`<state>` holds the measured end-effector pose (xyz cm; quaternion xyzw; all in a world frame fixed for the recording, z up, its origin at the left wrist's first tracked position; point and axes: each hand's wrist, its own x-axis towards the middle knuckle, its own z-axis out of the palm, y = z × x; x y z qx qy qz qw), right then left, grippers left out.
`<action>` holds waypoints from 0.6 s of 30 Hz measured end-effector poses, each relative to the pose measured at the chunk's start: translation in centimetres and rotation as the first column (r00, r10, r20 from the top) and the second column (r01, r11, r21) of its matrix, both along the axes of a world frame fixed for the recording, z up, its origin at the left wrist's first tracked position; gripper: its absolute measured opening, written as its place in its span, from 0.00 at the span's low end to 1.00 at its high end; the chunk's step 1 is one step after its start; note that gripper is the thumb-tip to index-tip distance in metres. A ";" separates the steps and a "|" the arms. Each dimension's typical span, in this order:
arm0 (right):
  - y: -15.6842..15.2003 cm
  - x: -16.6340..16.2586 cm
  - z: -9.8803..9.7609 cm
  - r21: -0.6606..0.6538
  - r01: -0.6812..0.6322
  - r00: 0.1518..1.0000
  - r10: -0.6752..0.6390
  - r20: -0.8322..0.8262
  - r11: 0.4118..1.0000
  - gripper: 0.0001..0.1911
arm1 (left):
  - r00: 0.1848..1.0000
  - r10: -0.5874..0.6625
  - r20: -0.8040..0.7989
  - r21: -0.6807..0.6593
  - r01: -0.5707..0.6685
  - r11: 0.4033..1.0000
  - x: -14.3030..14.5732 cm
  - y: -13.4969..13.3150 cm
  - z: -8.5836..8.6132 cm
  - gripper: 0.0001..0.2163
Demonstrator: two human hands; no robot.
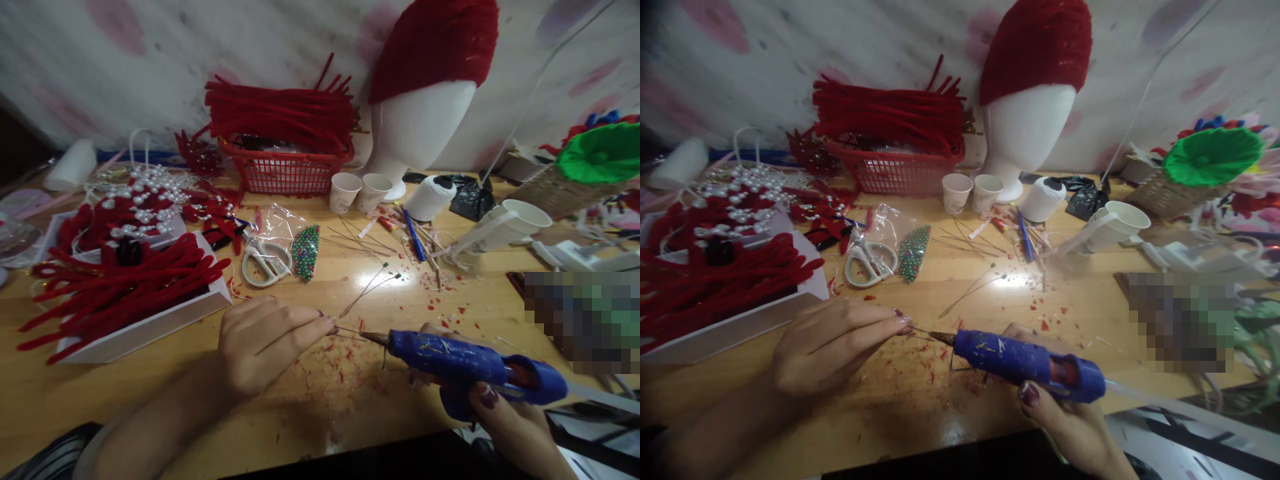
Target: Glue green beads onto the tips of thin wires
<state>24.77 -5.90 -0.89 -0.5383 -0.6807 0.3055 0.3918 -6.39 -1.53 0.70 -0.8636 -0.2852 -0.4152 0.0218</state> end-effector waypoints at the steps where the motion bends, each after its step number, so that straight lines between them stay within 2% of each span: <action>1: -0.1 0.0 0.0 0.004 0.035 0.999 -0.035 0.004 0.999 0.12 | 1.000 -0.001 0.005 0.001 0.001 1.000 0.0 0.0 0.0 0.10; 4: -0.3 0.1 0.0 -0.010 0.092 0.996 -0.092 0.003 0.996 0.12 | 1.000 0.001 0.019 0.010 -0.001 1.000 0.1 0.0 0.0 0.10; 11: 0.0 0.4 0.1 -0.128 0.005 0.996 -0.016 -0.089 0.992 0.13 | 0.997 0.020 0.072 -0.005 -0.020 1.000 0.2 0.0 -0.2 0.10; 15: 0.6 1.0 0.0 -0.080 -0.067 0.995 0.061 -0.079 0.995 0.16 | 0.997 0.031 0.074 0.003 -0.031 1.000 0.3 0.0 -0.2 0.09; 18: 0.5 1.0 0.1 -0.053 -0.031 0.998 0.028 -0.057 0.998 0.16 | 0.997 0.035 0.071 0.012 -0.036 0.999 0.3 0.1 -0.3 0.09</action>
